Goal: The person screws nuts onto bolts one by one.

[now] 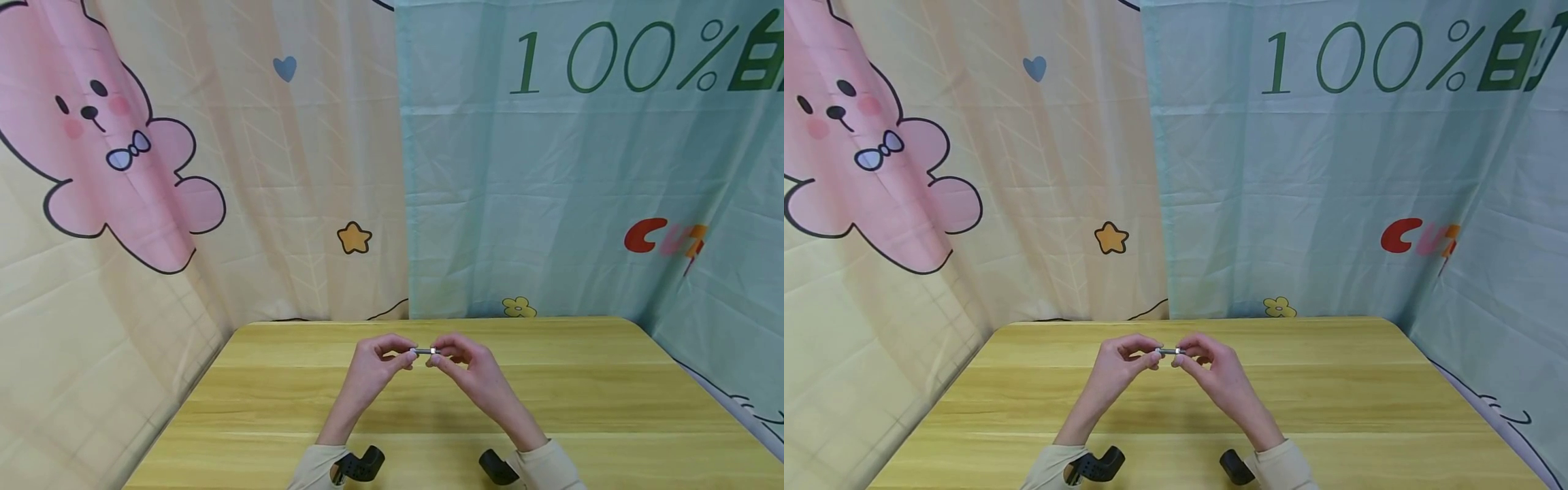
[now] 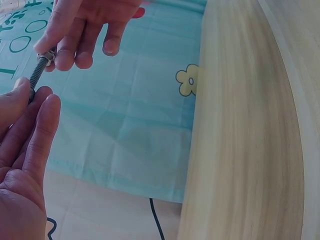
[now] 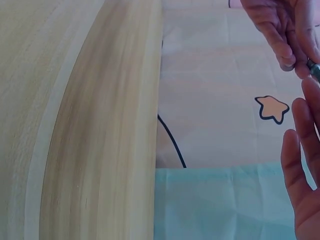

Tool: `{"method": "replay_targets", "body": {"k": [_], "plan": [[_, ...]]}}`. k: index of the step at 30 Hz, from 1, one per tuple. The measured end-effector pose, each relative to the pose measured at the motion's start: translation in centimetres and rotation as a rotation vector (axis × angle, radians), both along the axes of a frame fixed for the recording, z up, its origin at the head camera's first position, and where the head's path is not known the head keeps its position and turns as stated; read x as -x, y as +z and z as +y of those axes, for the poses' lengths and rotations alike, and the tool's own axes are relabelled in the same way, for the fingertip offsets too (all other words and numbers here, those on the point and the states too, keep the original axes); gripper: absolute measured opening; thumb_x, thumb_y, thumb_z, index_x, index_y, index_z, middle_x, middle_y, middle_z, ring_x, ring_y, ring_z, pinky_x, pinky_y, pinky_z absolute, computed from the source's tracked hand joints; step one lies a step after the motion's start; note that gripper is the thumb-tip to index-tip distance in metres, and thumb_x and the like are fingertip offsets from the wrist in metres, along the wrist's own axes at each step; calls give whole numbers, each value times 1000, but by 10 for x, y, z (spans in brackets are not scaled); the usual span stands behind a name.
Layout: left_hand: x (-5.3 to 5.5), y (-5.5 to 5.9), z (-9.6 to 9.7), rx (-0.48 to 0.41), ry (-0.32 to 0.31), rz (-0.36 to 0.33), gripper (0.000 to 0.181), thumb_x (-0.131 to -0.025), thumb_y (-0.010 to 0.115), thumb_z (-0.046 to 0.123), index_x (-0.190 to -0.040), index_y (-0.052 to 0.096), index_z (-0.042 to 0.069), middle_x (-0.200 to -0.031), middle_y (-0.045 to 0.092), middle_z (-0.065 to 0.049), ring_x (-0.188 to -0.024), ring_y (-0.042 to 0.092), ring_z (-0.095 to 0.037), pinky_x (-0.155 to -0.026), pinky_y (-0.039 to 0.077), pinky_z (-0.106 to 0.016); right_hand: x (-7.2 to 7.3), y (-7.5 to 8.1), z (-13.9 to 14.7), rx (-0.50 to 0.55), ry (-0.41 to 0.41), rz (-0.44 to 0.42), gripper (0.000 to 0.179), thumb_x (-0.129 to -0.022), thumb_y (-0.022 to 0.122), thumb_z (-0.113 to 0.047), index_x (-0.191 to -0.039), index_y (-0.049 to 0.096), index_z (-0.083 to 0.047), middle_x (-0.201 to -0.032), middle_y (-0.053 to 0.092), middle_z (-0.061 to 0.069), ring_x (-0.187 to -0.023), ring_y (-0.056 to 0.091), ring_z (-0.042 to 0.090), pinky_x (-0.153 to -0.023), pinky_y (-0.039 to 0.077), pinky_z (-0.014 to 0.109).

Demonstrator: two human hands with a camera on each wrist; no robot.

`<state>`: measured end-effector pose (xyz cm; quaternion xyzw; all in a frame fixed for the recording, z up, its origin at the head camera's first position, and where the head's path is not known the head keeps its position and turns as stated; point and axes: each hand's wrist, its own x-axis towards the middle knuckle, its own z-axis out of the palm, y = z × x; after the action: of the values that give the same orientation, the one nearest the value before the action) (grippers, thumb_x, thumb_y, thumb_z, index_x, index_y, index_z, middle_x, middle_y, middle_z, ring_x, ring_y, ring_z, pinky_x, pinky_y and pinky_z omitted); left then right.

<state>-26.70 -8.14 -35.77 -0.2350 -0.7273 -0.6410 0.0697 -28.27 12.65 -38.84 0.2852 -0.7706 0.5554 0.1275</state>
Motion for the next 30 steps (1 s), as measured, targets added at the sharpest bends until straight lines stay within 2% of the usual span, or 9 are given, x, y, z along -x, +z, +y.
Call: {"method": "replay_targets", "body": {"k": [6, 9, 12, 17, 21, 25, 30], "plan": [[-1, 0, 0, 16, 2, 1, 11, -90, 70, 0, -99, 72, -3, -92, 70, -9, -79, 66, -24, -76, 59, -35, -2, 1, -3, -14, -53, -41, 12, -98, 62, -26, -98, 68, -15, -80, 71, -5, -80, 67, 19, -71, 53, 31], [-1, 1, 1, 18, 6, 8, 11, -90, 70, 1, -99, 72, -4, -92, 70, -9, -80, 67, -26, -76, 59, -35, -2, 1, -4, -17, -82, -57, 18, -99, 61, -32, -94, 70, -17, -80, 70, -5, -79, 67, 18, -71, 54, 32], [-1, 1, 1, 14, 4, 10, 10, -90, 69, 0, -99, 72, -3, -92, 69, -10, -82, 67, -30, -75, 59, -34, -1, 0, -4, -23, -100, -57, 18, -98, 63, -33, -102, 71, -18, -90, 70, -6, -86, 64, 16, -74, 54, 32], [0, 0, 1, 15, 5, 7, 10, -91, 69, 1, -99, 73, -3, -92, 70, -10, -81, 67, -28, -77, 59, -40, 1, -1, -2, -16, -63, 33, 21, -94, 70, -18, -115, 66, -18, -107, 67, -4, -100, 61, 17, -80, 55, 33], [1, 1, 1, 10, 7, 6, 10, -91, 69, 1, -99, 73, -3, -92, 70, -11, -79, 66, -26, -76, 59, -38, 1, -1, -2, 3, -28, 74, 22, -91, 71, -10, -111, 64, -16, -104, 65, -2, -98, 63, 18, -80, 56, 34], [0, 1, 1, 9, 9, 10, 10, -90, 69, 0, -99, 72, -3, -92, 70, -11, -78, 66, -27, -74, 59, -32, 0, 1, -2, 0, -28, 66, 18, -92, 71, -12, -108, 64, -18, -101, 66, -3, -94, 65, 16, -81, 56, 37], [0, 1, 1, 3, 10, 9, 10, -90, 69, -1, -99, 72, -4, -92, 70, -11, -80, 67, -29, -75, 59, -33, 0, 1, -2, -2, -41, 33, 14, -93, 71, -22, -106, 67, -18, -96, 69, -5, -88, 67, 15, -81, 55, 38]]}}
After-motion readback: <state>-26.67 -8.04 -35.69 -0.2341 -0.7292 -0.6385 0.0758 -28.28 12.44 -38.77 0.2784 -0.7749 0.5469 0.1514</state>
